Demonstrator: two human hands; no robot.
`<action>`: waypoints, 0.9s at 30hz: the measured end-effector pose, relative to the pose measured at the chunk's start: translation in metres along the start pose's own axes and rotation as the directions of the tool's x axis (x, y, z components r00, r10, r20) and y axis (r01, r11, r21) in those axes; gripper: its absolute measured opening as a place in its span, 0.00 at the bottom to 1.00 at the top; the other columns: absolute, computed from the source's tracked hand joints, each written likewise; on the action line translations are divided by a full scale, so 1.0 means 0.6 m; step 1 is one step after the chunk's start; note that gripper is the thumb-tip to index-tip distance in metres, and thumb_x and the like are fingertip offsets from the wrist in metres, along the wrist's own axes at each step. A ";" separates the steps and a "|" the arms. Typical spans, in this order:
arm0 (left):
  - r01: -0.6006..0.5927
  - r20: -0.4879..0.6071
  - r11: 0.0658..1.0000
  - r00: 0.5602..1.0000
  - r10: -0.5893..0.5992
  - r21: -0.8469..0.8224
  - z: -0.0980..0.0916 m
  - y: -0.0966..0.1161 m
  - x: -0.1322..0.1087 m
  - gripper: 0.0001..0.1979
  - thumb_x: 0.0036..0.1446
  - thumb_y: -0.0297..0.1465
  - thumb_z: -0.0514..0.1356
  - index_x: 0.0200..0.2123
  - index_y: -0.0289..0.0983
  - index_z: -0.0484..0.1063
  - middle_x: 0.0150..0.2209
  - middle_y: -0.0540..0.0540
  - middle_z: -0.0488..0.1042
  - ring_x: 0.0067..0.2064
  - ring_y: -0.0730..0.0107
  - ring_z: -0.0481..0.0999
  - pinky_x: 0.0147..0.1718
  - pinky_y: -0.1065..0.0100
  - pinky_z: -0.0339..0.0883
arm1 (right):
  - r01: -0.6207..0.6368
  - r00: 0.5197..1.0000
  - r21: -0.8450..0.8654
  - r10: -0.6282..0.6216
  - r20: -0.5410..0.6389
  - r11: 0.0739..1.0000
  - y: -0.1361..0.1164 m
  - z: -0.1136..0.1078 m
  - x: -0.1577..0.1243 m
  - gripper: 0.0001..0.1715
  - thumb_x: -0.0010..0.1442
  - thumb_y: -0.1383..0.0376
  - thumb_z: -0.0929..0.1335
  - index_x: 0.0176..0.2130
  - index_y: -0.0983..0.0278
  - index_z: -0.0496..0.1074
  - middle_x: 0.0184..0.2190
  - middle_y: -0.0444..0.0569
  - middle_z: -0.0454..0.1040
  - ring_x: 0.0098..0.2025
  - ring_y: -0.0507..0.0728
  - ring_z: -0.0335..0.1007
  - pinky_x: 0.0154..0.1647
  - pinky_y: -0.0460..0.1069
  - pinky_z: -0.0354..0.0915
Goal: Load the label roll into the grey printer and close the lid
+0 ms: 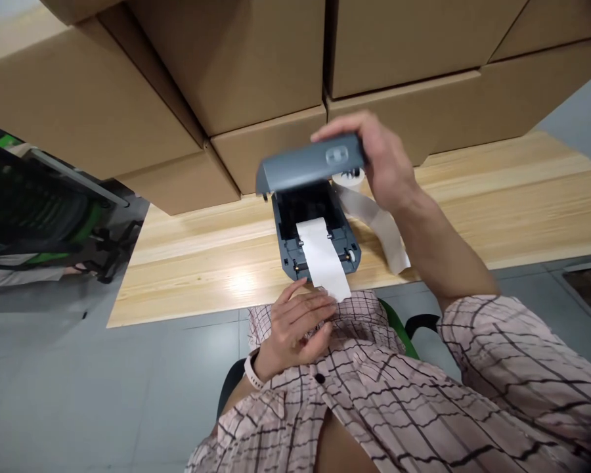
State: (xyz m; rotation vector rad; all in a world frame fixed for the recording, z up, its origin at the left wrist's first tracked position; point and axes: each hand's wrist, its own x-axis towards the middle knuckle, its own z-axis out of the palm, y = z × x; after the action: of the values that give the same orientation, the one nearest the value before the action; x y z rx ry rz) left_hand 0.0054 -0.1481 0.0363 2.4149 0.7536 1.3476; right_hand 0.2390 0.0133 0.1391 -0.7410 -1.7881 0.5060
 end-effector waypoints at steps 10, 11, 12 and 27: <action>0.353 -0.497 0.934 0.803 -0.330 -0.049 0.007 -0.047 0.034 0.25 0.69 0.39 0.63 0.68 0.49 0.70 0.70 0.44 0.70 0.75 0.51 0.64 0.73 0.45 0.61 | -0.295 0.940 -0.091 0.306 0.148 0.951 0.005 0.045 -0.190 0.46 0.69 0.44 0.69 0.77 0.47 0.53 0.82 0.44 0.45 0.84 0.66 0.37 0.83 0.68 0.42; 0.435 -0.439 0.886 0.773 -0.459 -0.160 0.010 -0.058 0.047 0.31 0.68 0.44 0.64 0.71 0.49 0.65 0.75 0.44 0.63 0.79 0.49 0.56 0.76 0.44 0.54 | -0.364 0.926 -0.037 0.365 0.096 0.931 0.008 0.052 -0.198 0.52 0.67 0.42 0.71 0.79 0.47 0.48 0.83 0.44 0.42 0.84 0.66 0.36 0.83 0.68 0.42; 0.501 -0.362 0.818 0.734 -0.574 -0.281 0.013 -0.068 0.059 0.36 0.66 0.48 0.66 0.73 0.50 0.62 0.77 0.44 0.58 0.80 0.47 0.51 0.77 0.45 0.50 | -0.424 0.905 0.025 0.422 0.062 0.905 0.010 0.059 -0.205 0.57 0.65 0.40 0.71 0.79 0.48 0.45 0.83 0.46 0.41 0.84 0.67 0.36 0.84 0.67 0.42; 0.558 -0.065 0.512 0.632 -0.772 -0.653 0.036 -0.091 0.083 0.48 0.59 0.52 0.70 0.76 0.48 0.56 0.78 0.44 0.57 0.78 0.45 0.57 0.77 0.51 0.56 | -0.511 0.838 0.192 0.535 -0.106 0.838 0.018 0.108 -0.238 0.54 0.65 0.38 0.68 0.78 0.52 0.47 0.78 0.52 0.56 0.79 0.69 0.54 0.79 0.67 0.57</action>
State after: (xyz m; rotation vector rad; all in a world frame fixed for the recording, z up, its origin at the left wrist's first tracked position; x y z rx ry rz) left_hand 0.0287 -0.0747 0.0344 1.1692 1.0405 1.3738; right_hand 0.2119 -0.0779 0.0140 -1.1362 -1.3655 0.9168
